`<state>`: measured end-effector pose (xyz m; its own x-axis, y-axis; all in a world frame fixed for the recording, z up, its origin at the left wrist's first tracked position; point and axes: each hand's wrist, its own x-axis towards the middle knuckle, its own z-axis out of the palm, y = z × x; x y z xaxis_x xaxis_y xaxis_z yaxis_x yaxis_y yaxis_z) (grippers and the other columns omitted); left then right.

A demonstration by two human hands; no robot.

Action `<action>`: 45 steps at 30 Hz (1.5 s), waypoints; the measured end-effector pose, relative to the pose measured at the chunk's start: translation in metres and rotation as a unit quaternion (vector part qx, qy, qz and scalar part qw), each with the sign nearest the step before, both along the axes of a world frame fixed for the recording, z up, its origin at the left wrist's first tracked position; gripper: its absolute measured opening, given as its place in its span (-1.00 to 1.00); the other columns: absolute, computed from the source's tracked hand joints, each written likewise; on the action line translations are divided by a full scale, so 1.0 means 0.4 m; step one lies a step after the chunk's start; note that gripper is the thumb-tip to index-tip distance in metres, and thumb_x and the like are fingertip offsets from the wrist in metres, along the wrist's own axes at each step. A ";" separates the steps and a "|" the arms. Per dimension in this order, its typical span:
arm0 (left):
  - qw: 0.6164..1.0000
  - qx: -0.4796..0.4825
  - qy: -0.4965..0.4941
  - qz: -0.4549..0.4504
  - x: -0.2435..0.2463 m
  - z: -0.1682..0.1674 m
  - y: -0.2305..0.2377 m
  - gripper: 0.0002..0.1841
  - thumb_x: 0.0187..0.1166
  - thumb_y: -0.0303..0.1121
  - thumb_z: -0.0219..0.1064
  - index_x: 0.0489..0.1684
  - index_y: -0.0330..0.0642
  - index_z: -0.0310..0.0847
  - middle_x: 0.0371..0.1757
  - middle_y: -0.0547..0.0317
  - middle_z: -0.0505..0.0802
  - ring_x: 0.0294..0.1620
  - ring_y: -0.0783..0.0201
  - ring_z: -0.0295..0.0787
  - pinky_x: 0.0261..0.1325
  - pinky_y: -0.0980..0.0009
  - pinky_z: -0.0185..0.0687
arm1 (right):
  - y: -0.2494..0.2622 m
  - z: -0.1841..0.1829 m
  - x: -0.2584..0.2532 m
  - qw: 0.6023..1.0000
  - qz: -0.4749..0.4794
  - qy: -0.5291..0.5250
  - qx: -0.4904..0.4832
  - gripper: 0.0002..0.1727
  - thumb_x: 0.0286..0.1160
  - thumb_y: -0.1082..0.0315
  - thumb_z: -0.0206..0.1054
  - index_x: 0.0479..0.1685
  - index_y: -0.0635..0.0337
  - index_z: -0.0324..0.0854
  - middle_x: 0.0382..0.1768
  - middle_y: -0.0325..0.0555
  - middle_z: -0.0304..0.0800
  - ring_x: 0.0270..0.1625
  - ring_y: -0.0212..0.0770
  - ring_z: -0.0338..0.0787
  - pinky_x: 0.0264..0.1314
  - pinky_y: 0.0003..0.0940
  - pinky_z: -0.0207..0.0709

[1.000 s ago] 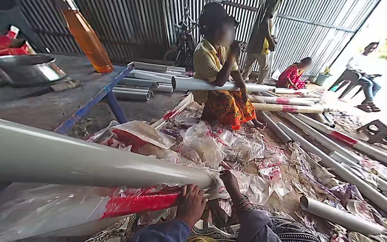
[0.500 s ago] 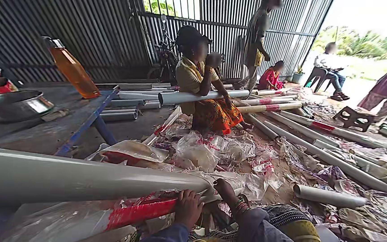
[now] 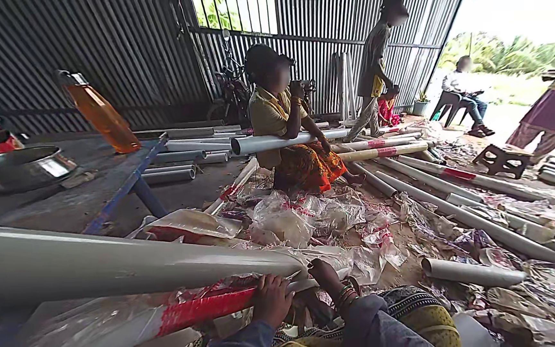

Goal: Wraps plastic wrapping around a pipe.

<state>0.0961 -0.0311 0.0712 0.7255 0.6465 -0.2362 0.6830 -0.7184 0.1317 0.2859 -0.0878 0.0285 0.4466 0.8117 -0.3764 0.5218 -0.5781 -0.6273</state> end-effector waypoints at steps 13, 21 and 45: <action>0.999 0.041 -0.018 -0.008 -0.003 -0.021 0.001 -0.51 0.74 0.00 0.25 0.47 -0.08 0.70 0.53 0.04 0.75 0.73 -0.05 0.43 0.86 -0.12 -0.16 | 0.002 -0.021 0.012 1.000 0.009 0.000 0.004 -0.60 0.76 0.18 0.18 0.41 0.15 0.64 0.32 0.14 0.77 0.44 0.14 0.71 0.47 0.26 0.48; 0.998 0.044 -0.045 -0.009 -0.005 -0.029 -0.001 -0.53 0.71 -0.04 0.31 0.43 -0.11 0.73 0.50 0.02 0.78 0.71 -0.09 0.45 0.86 -0.14 -0.15 | -0.001 -0.012 0.008 1.000 0.008 0.009 0.007 -0.60 0.77 0.19 0.18 0.42 0.17 0.63 0.33 0.16 0.77 0.45 0.16 0.70 0.46 0.28 0.47; 0.999 0.043 -0.030 -0.008 -0.005 -0.024 -0.003 -0.52 0.73 -0.03 0.28 0.46 -0.10 0.71 0.54 0.03 0.75 0.74 -0.06 0.42 0.87 -0.14 -0.19 | 0.006 -0.019 0.008 1.000 0.013 0.009 0.000 -0.60 0.76 0.18 0.19 0.41 0.16 0.64 0.31 0.18 0.77 0.44 0.17 0.71 0.45 0.30 0.48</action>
<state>0.0942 -0.0323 0.0618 0.7477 0.6501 -0.1355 0.6634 -0.7401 0.1100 0.2891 -0.0855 0.0209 0.4181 0.8232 -0.3840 0.5255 -0.5641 -0.6369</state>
